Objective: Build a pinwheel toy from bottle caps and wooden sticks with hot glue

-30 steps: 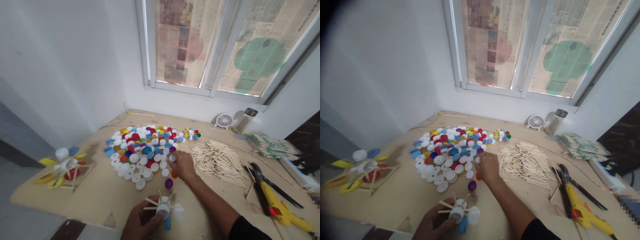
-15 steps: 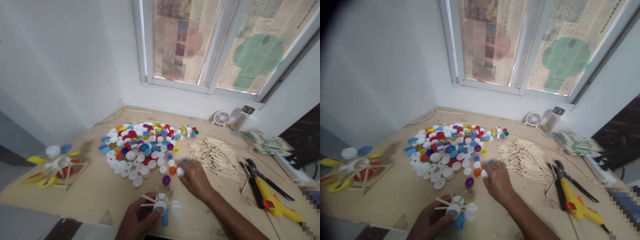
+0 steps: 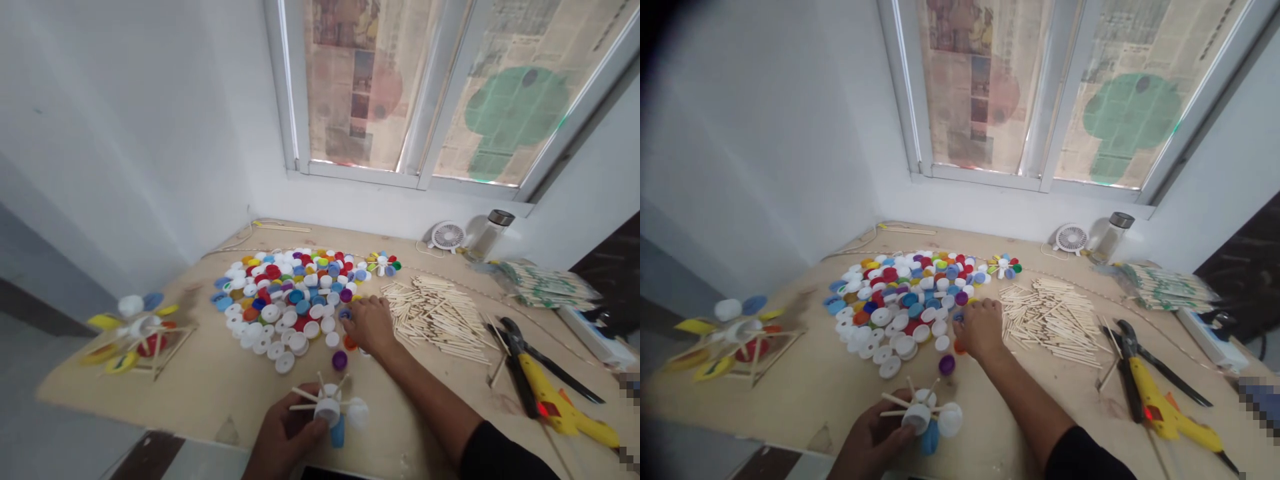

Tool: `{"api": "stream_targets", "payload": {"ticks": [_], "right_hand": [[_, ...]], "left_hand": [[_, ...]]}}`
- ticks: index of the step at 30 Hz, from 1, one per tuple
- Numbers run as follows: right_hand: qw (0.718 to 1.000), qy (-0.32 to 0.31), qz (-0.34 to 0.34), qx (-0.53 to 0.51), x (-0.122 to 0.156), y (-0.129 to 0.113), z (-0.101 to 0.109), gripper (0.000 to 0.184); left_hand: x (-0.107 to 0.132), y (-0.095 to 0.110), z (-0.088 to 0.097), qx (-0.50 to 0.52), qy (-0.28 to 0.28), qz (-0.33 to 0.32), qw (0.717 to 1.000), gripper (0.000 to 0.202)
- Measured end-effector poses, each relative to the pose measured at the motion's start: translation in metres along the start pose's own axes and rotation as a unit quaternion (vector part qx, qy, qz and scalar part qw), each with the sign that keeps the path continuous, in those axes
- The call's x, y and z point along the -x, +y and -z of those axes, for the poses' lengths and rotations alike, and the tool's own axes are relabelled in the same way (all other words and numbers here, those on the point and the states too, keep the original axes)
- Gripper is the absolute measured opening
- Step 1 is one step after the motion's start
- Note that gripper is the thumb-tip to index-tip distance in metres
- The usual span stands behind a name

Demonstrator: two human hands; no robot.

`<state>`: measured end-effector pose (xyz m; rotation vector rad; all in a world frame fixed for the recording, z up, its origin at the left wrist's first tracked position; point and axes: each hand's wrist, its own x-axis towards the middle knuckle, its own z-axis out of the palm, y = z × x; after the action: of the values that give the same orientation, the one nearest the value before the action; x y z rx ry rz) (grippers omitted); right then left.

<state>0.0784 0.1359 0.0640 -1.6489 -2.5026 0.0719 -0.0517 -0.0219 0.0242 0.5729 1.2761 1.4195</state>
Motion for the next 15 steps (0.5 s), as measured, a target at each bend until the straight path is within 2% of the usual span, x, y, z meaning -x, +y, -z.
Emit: {"api": "stream_targets", "payload": {"ticks": [4,9,12,15], "right_hand": [[0.999,-0.022,-0.021,0.034,-0.01,-0.009,-0.003,0.036],[0.999,-0.02,-0.03,0.036,-0.012,-0.009,-0.003,0.032],[1.0,-0.004,-0.007,0.013,0.0,0.0,0.005,0.024],[0.999,0.0,0.039,-0.013,0.027,0.012,0.017,0.02]], "left_hand": [[0.002,0.003,-0.002,0.028,0.003,0.002,1.0,0.049],[0.003,0.007,-0.002,0.023,0.003,0.001,1.0,0.049],[0.002,0.007,0.0,0.011,-0.001,0.0,1.0,0.047],[0.002,0.006,0.001,0.001,-0.008,0.007,1.0,0.045]]}}
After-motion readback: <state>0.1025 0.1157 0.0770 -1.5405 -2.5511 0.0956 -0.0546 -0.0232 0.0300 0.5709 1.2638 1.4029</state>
